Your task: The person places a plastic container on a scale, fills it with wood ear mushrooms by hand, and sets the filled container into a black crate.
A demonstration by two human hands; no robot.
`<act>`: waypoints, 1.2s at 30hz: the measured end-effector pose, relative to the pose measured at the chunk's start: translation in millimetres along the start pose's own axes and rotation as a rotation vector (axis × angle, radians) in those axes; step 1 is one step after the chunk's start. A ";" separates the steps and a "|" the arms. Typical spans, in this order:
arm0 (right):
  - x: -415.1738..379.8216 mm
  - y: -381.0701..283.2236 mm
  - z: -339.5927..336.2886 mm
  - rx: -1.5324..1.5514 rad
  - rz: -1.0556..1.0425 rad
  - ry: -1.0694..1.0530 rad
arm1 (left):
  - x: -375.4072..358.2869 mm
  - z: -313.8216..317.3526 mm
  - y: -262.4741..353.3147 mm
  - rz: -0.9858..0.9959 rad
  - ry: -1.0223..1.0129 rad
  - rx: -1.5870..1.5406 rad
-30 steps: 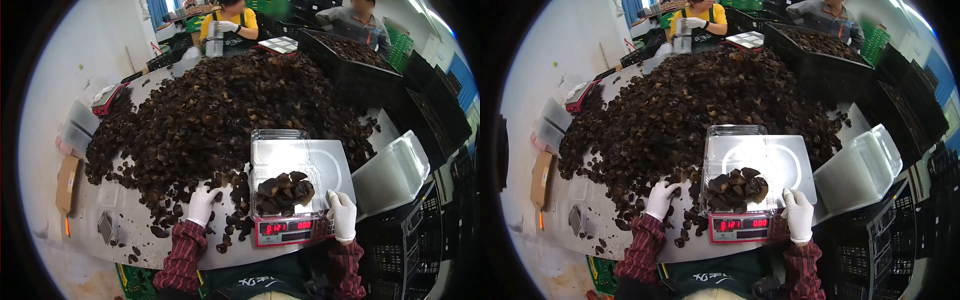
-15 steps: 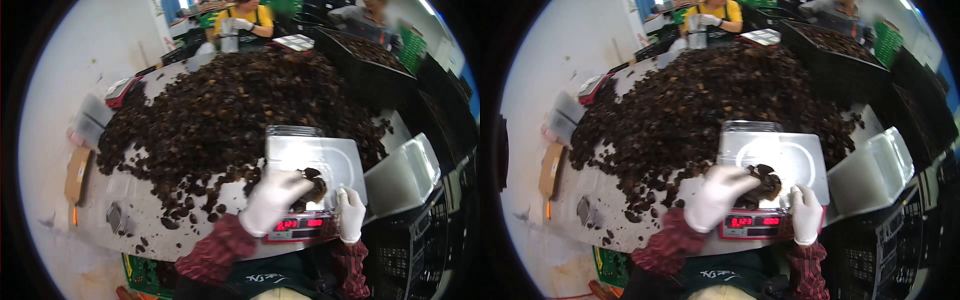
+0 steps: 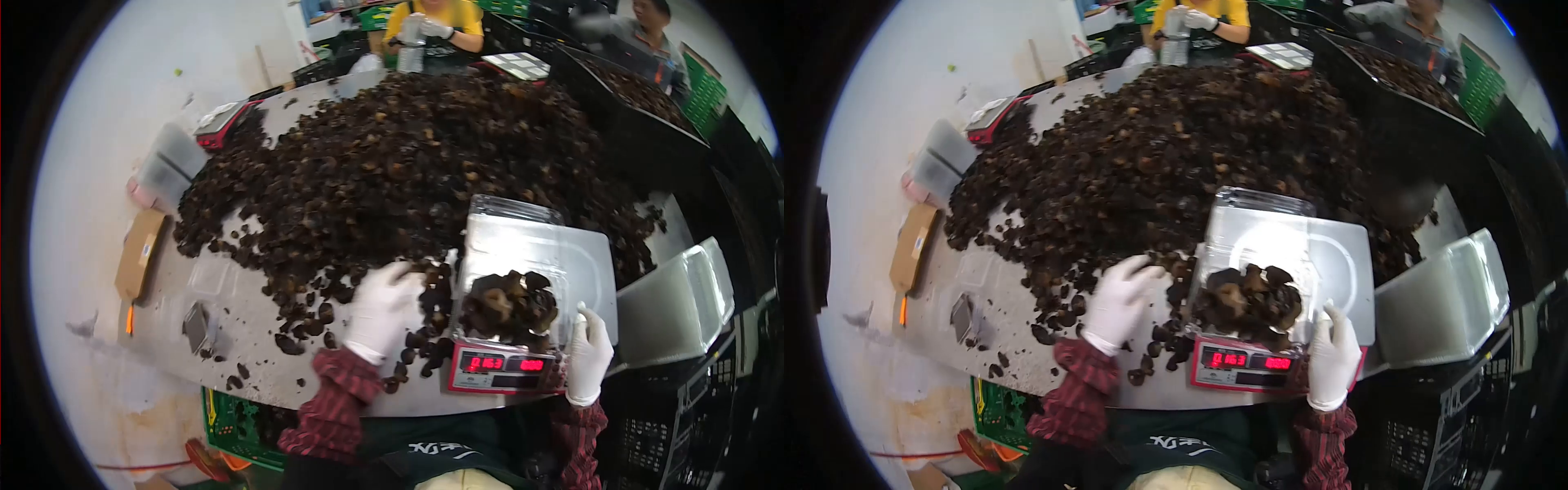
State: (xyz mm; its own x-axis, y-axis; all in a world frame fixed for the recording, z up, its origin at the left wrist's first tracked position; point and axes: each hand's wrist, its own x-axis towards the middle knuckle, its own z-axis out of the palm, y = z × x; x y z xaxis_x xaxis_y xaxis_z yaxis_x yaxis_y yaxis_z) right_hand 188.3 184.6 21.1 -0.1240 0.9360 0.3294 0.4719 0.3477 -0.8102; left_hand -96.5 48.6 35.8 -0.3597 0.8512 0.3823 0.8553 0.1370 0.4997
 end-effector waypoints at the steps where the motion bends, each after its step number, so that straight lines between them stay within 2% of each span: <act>1: -0.7 -2.8 -4.9 -0.053 -0.049 0.015 | -16.3 5.9 -30.2 -0.137 -0.064 0.086; 2: -0.4 -9.1 -5.3 -0.103 -0.101 0.027 | -31.2 8.2 -45.3 -0.226 -0.106 0.251; 3: -1.3 -14.6 -5.7 -0.084 -0.095 0.046 | -49.5 21.3 -77.4 -0.252 -0.138 0.289; 5: -4.3 -24.3 -8.4 0.032 0.035 0.007 | -67.9 33.2 -106.6 -0.268 -0.052 0.020; 10: -5.5 -34.8 -10.2 0.140 0.188 0.001 | -43.6 21.4 -89.2 -0.312 -0.010 -0.202; 12: -6.7 -31.2 -12.4 0.147 0.143 -0.002 | -17.2 17.4 -56.1 -0.218 0.145 -0.499; 15: -8.1 -24.4 -11.5 0.087 0.179 -0.039 | 24.0 -2.3 33.3 -0.077 0.141 -0.638; 16: -7.8 -26.6 -11.6 0.065 0.172 -0.038 | 32.4 -0.3 57.9 0.053 0.151 -0.607; 18: -9.0 -18.8 -9.0 0.075 0.133 -0.030 | 43.4 21.3 75.4 0.413 -0.002 -0.271; 19: -9.6 -17.0 -8.5 0.084 0.116 -0.031 | 47.7 28.2 87.2 0.502 -0.160 -0.074; 20: -10.9 -15.2 -8.4 0.063 0.098 -0.034 | 42.2 44.0 84.5 0.515 -0.218 -0.033; 21: -8.9 -15.7 -8.8 0.038 0.082 -0.041 | 43.1 39.1 87.0 0.518 -0.173 -0.074; 24: -6.1 -17.7 -19.2 0.072 0.105 -0.019 | 37.0 12.8 78.1 0.433 -0.039 -0.224; 25: -3.7 -19.1 -21.6 0.126 0.215 -0.001 | 32.9 7.3 64.9 0.371 -0.003 -0.301; 26: -1.9 -22.3 -26.1 0.156 0.266 0.017 | 22.2 0.5 52.6 0.256 0.069 -0.288; 27: -1.0 -4.3 -25.1 0.098 0.168 0.072 | 7.1 3.2 28.5 0.043 0.050 -0.395; 28: 0.6 -15.5 -27.7 0.112 0.152 0.099 | -8.6 4.4 -7.6 0.040 0.069 -0.104; 30: 2.8 -8.8 -28.6 0.127 0.201 0.087 | -43.8 -1.9 -45.9 -0.126 -0.068 0.114; 34: -1.1 -9.8 -24.8 0.161 0.253 0.068 | -104.0 14.9 -65.9 -0.061 -0.200 0.406; 36: -4.1 -8.1 -22.5 0.134 0.205 0.068 | -112.8 26.5 -78.6 -0.083 -0.040 0.199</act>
State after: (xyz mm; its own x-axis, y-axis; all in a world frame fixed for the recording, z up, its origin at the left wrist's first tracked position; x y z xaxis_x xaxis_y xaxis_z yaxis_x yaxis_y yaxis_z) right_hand 204.6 176.8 37.3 0.0237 0.9834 0.1797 0.3605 0.1593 -0.9191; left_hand -113.3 -44.7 -67.2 -0.4202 0.8517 0.3130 0.8816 0.3013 0.3634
